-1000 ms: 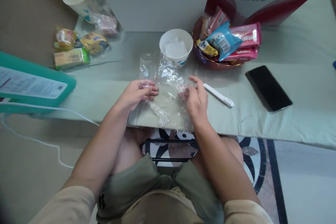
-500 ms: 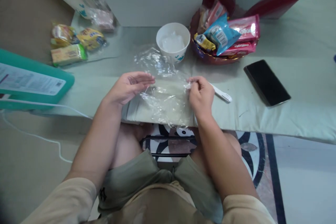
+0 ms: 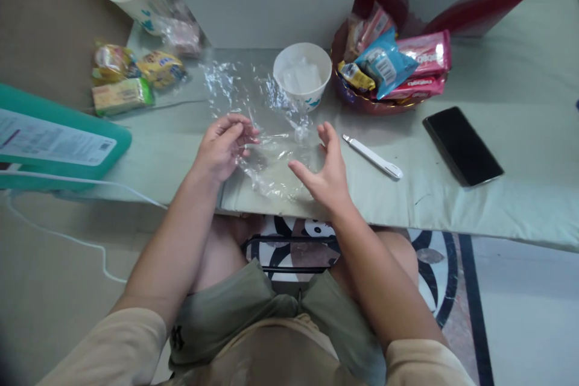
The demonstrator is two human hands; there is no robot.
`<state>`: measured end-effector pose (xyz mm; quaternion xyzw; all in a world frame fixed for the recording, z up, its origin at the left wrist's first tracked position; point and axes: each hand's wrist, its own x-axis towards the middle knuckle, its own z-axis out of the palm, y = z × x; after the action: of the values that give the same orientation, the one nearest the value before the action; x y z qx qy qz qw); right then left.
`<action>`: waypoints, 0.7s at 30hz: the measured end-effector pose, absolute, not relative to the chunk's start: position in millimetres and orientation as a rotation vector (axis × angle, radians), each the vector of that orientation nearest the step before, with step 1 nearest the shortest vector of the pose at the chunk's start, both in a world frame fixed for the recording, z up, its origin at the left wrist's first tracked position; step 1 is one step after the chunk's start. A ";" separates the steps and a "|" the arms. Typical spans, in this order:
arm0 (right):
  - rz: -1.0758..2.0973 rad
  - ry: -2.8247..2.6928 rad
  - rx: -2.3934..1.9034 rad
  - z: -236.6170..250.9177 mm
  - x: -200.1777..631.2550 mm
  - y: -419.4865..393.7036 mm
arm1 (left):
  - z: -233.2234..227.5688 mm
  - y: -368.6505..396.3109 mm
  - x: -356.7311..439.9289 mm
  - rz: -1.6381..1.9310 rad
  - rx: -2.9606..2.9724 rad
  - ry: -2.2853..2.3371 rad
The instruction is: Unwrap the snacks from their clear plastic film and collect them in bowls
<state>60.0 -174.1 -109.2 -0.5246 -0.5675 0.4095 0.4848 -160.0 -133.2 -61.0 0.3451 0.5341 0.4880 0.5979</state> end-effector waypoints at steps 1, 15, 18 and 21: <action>0.996 -1.370 -1.321 -109.6 58.5 -171.5 | -60.4 -134.5 -160.1 1.118 0.817 1.195; 0.870 -1.015 -1.504 -86.7 77.7 -156.1 | -59.0 -136.4 -172.3 1.106 0.937 1.252; 0.898 -0.857 -1.373 -93.1 90.8 -145.7 | -60.4 -128.1 -178.5 1.173 0.869 1.361; 1.132 -0.821 -1.294 -103.3 85.7 -144.5 | -57.3 -125.4 -178.9 1.194 0.783 1.342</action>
<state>85.7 -144.5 -103.3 -0.5536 -0.3510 0.4843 0.5794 -178.9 -125.4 -57.3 0.3320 0.5688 0.5060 0.5570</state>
